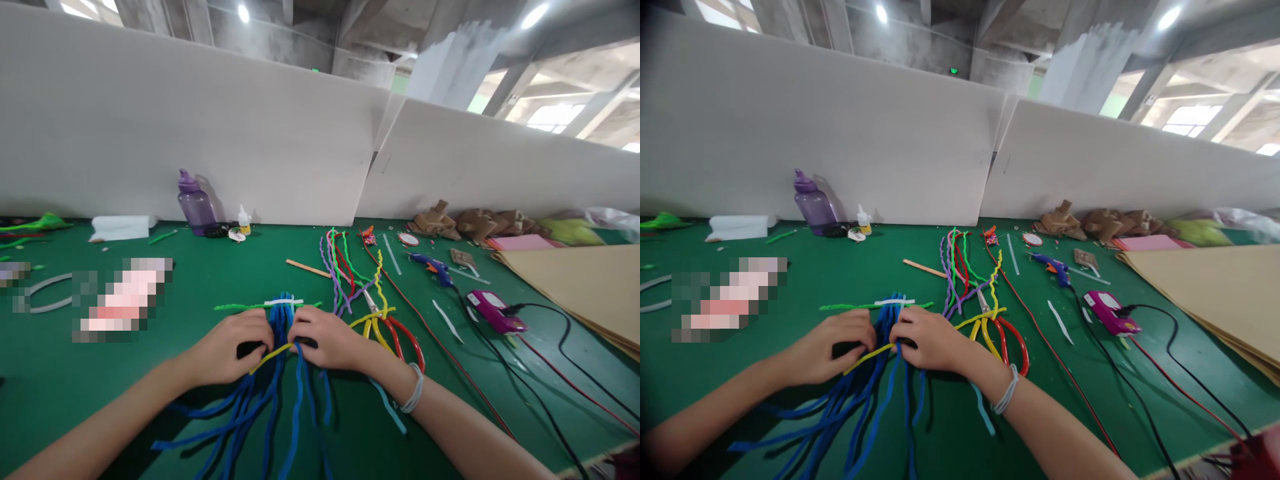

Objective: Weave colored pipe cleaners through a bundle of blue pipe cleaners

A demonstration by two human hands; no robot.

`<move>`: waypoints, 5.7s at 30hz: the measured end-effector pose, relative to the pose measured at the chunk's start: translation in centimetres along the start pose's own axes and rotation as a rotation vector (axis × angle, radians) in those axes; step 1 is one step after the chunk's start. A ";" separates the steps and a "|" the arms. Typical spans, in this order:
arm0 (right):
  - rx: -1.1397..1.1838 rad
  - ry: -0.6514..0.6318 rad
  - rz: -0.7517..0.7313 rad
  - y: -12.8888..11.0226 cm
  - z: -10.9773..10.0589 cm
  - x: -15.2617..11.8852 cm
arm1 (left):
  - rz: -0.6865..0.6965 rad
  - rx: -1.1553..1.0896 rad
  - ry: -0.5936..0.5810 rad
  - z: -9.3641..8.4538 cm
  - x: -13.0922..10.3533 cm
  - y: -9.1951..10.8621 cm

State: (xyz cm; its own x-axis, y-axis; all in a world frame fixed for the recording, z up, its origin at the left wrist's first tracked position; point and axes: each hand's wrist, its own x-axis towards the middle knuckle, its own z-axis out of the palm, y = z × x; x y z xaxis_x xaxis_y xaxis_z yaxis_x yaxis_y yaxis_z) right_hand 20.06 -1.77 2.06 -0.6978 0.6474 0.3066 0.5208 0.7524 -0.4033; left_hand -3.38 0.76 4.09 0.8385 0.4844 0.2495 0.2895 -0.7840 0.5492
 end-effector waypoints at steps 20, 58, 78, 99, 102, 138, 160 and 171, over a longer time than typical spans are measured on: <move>-0.125 -0.058 -0.038 0.0 0.0 0.1 | 0.144 0.175 -0.106 1.6 0.1 1.2; -0.105 -0.062 -0.046 -0.2 -0.1 0.2 | 0.213 0.294 0.145 1.5 -0.6 1.4; 0.008 0.012 -0.002 -1.3 -0.2 0.4 | -0.230 0.001 0.091 1.9 -0.1 0.5; 0.038 0.062 0.004 -1.1 0.6 0.4 | -0.264 -0.133 -0.052 -0.9 0.1 -0.9; 0.036 0.048 -0.001 -1.3 0.5 0.4 | -0.098 0.044 -0.105 -0.7 -0.1 -0.7; 0.036 -0.016 -0.052 -1.4 0.2 0.5 | -0.694 -0.291 -0.266 -0.7 -0.1 -0.3; 0.046 0.005 -0.080 -1.6 0.2 0.7 | -0.658 -0.416 -0.368 -2.1 0.0 -0.3; -0.010 -0.028 -0.081 -1.7 0.4 0.8 | -0.658 -0.361 -0.445 -1.7 -0.6 -0.6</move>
State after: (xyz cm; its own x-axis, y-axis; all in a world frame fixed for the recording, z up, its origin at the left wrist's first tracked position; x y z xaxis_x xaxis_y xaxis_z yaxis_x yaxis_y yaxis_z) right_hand 18.42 -2.58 2.66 -0.7511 0.5809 0.3137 0.4668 0.8033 -0.3699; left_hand -4.85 1.57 5.00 0.6768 0.5397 -0.5007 0.6778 -0.1913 0.7099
